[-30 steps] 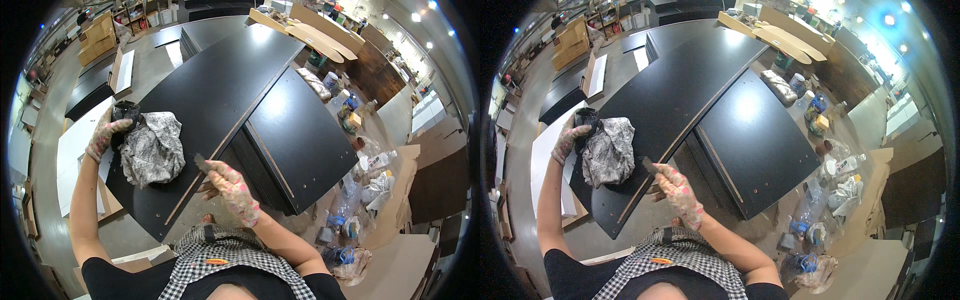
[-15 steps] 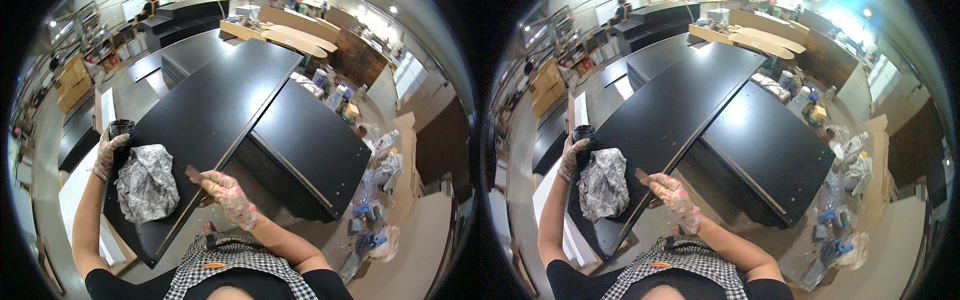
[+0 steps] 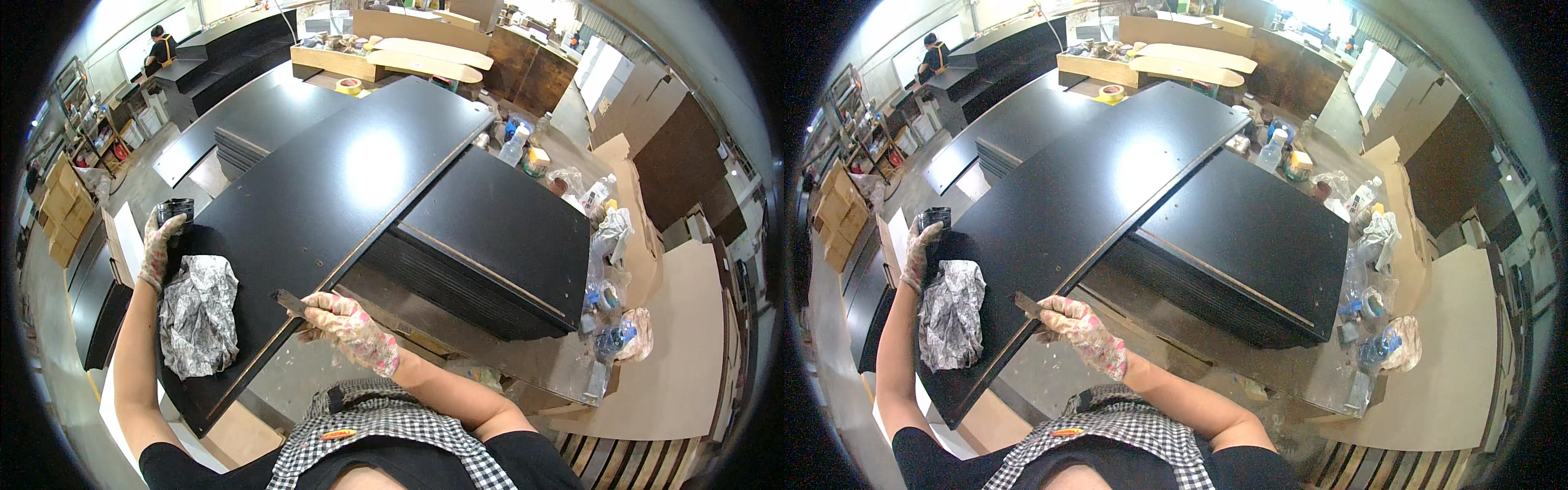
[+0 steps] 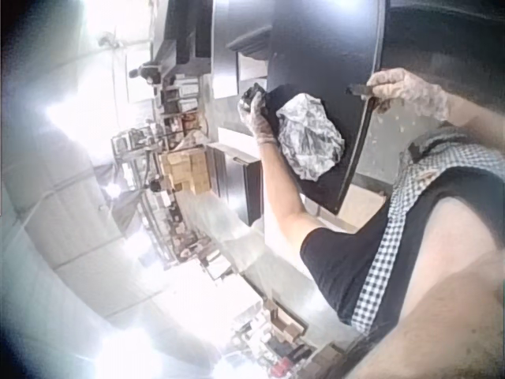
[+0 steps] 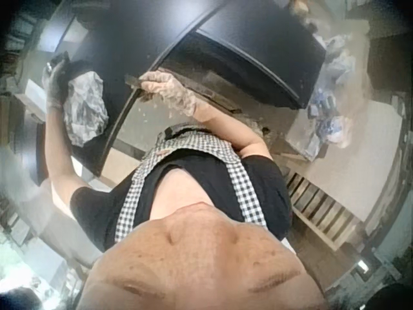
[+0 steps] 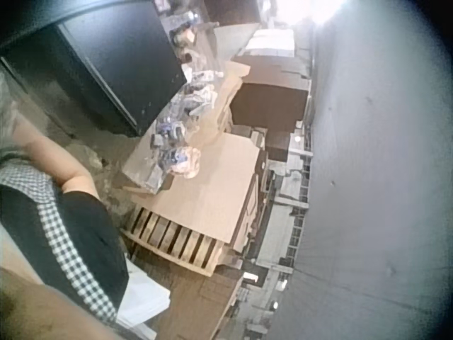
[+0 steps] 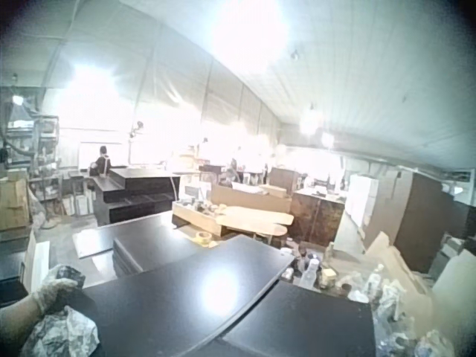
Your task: The person wipes a large black panel with a cloth, then uses a sanding block to smooth the surface. They apply a dark paste from a small container to the panel's edges and seams, spreading it with a finger.
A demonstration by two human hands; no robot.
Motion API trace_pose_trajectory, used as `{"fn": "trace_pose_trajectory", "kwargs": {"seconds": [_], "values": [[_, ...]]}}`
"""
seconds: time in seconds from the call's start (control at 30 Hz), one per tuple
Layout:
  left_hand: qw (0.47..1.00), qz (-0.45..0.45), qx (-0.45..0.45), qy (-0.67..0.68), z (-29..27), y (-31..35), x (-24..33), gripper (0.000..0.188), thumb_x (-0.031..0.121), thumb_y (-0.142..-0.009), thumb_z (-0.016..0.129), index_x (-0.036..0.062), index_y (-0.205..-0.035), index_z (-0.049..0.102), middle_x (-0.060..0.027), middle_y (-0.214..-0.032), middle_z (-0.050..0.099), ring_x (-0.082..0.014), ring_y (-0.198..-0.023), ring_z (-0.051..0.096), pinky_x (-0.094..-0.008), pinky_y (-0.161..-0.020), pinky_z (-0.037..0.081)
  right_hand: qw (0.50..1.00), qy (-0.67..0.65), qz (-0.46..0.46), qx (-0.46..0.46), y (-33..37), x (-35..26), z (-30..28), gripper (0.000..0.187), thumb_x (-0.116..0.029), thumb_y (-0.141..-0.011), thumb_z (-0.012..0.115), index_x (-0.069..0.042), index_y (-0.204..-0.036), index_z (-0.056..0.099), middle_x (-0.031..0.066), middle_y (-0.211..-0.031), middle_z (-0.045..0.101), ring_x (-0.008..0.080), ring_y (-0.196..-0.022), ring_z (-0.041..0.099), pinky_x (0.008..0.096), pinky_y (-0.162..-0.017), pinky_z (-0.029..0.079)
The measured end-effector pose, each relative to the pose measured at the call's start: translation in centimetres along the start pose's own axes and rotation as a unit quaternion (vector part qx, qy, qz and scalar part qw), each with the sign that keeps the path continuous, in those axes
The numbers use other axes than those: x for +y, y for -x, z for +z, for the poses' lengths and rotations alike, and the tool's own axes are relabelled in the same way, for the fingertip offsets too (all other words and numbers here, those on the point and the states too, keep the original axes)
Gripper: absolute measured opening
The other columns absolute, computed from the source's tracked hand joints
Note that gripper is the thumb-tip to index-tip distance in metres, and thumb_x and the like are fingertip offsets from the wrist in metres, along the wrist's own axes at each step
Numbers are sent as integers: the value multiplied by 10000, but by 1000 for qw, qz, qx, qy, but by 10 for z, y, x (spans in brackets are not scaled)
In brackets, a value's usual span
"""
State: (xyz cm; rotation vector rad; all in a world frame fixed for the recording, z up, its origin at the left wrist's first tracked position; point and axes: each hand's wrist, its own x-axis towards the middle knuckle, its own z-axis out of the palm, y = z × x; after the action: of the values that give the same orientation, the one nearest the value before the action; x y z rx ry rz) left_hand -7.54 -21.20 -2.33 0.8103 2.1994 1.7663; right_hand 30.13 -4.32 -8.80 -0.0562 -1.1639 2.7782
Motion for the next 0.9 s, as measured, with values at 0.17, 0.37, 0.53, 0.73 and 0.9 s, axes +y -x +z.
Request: {"fn": "trace_pose_trajectory", "kwargs": {"seconds": [0.17, 0.37, 0.53, 0.73, 0.9], "values": [[999, 32, -12, 5, 13, -52, -6, 410, 250, -802, 792, 92, -1141, 625, 29, -827, 615, -76, -676, 547, -237, -605, 427, 999, 7, -52, 11, -27, 3, 5, 233, -165, -1031, 556, -9, -1187, 630, 62, -1118, 654, 177, -973, 679, 328, -890, 582], [996, 45, -36, -75, 15, -108, -3, 368, 222, -836, 711, 31, -1145, 653, -37, -986, 671, -157, -870, 653, -271, -781, 534, 999, 35, -36, -4, -66, 16, 21, 287, -246, -1038, 554, -17, -1201, 614, 18, -1037, 633, 129, -990, 600, 320, -906, 522], [993, 50, -103, 7, 40, -173, -7, 466, 260, -795, 750, 68, -1202, 630, -41, -970, 656, -147, -796, 610, -287, -694, 499, 992, 56, -97, 54, -108, 37, 32, 262, -222, -1054, 522, -29, -1203, 617, -18, -985, 607, 86, -921, 552, 257, -828, 470], [968, 129, -201, -72, 86, -268, 13, 457, 253, -841, 758, 13, -1195, 600, -63, -932, 665, -136, -738, 640, -253, -623, 518, 986, 42, -146, 69, -172, 28, 50, 254, -195, -1056, 512, -11, -1196, 614, -39, -949, 576, 53, -839, 501, 213, -767, 441], [931, 212, -288, -65, 148, -307, 25, 383, 175, -813, 765, 5, -1123, 620, -41, -880, 671, -111, -753, 635, -243, -669, 529, 966, 84, -161, 182, -208, 18, 55, 232, -147, -1042, 517, -6, -1195, 620, -48, -901, 547, 42, -769, 457, 201, -695, 408]]}}
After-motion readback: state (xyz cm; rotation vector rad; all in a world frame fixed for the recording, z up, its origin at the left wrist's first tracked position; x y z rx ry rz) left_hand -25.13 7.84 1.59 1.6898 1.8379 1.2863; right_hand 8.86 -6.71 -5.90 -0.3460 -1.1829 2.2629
